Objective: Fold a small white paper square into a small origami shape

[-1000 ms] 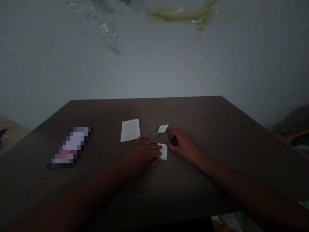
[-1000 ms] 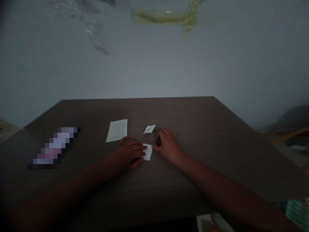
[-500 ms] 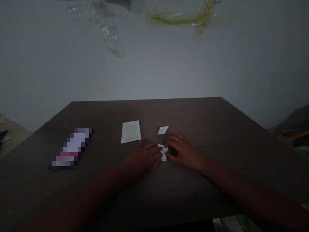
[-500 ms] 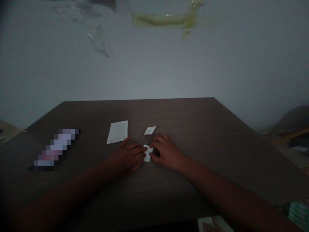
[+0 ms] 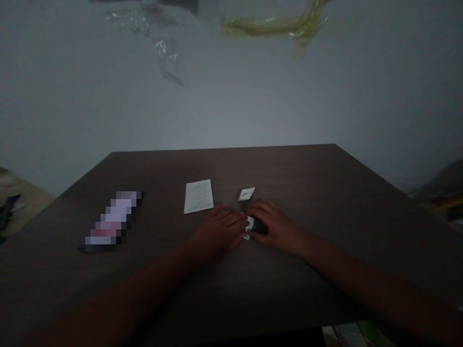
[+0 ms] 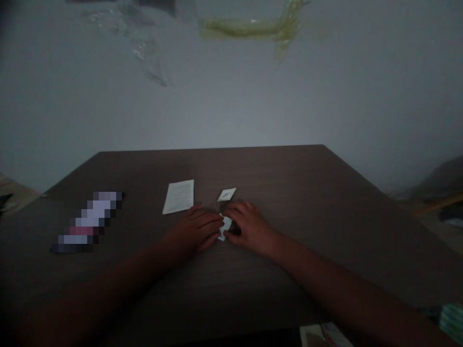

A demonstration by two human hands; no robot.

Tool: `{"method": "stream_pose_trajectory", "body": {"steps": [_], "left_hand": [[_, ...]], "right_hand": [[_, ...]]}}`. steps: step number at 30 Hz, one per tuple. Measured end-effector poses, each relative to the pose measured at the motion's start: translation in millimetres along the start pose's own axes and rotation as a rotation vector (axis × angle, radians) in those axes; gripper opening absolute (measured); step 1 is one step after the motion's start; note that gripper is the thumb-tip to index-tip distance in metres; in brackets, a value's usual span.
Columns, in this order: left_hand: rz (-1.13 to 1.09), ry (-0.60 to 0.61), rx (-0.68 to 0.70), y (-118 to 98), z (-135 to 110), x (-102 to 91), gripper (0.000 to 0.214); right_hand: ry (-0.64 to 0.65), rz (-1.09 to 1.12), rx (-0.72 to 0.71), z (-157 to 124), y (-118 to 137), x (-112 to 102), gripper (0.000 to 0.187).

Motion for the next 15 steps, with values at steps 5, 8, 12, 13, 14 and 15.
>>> {"method": "stream_pose_trajectory", "body": {"steps": [5,8,12,13,14,15], "left_hand": [[-0.080,-0.079,-0.044,4.9,2.6,1.5,0.026],[-0.142,-0.100,-0.085,8.2,2.8,4.7,0.021],[-0.139,-0.070,-0.094,10.4,3.9,8.8,0.019],[-0.135,-0.060,-0.098,10.5,4.2,8.7,0.019],[-0.129,-0.045,-0.102,10.4,4.4,8.1,0.018],[-0.123,-0.030,-0.104,10.0,4.5,7.2,0.017]], "right_hand": [[-0.013,0.023,-0.022,0.0,1.2,2.0,0.051],[-0.008,0.031,-0.044,-0.8,2.6,1.0,0.051],[-0.027,0.045,-0.060,-2.0,4.9,-0.3,0.049],[-0.032,0.050,-0.066,-2.3,5.6,-0.2,0.049],[-0.035,0.052,-0.071,-2.5,6.2,0.0,0.048],[-0.039,0.051,-0.076,-2.8,6.8,0.2,0.048]]}}
Point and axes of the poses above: each hand's wrist, its own z-axis towards the middle knuckle, its own x-axis out of the palm, y = z × x, the point moved 4 cm from there along z, towards the middle knuckle, and after that the axes turned 10 degrees about x, right-handed, at the moved point
